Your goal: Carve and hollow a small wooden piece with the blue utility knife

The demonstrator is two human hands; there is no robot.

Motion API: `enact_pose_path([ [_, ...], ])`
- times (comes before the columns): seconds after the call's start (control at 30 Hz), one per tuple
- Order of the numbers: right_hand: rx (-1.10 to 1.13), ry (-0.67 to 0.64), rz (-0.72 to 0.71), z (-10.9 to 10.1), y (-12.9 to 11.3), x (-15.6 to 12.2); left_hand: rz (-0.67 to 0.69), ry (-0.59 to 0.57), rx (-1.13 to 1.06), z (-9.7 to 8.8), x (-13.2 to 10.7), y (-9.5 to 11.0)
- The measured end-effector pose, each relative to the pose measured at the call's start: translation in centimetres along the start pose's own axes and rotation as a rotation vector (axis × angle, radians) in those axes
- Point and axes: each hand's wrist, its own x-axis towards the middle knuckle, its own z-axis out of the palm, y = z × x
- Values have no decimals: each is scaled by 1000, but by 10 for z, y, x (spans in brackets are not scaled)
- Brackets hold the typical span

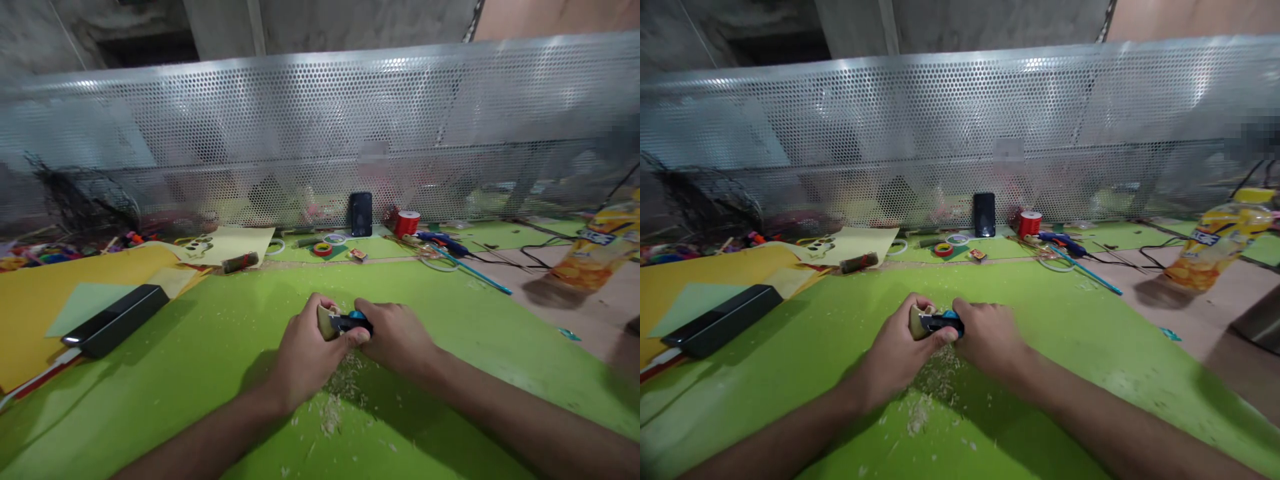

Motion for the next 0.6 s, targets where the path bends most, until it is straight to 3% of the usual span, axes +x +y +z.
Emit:
enact_pose_path([
  [0.13,13,2,-15,-1,1,0,37,-12,-73,0,0,-2],
  [0.3,-1,19,-58,-3,4,0,2,-127,-218,0,-2,0],
  [0.6,-3,38,-74,-6,4,-1,87,-227,-218,-7,-3,-1],
])
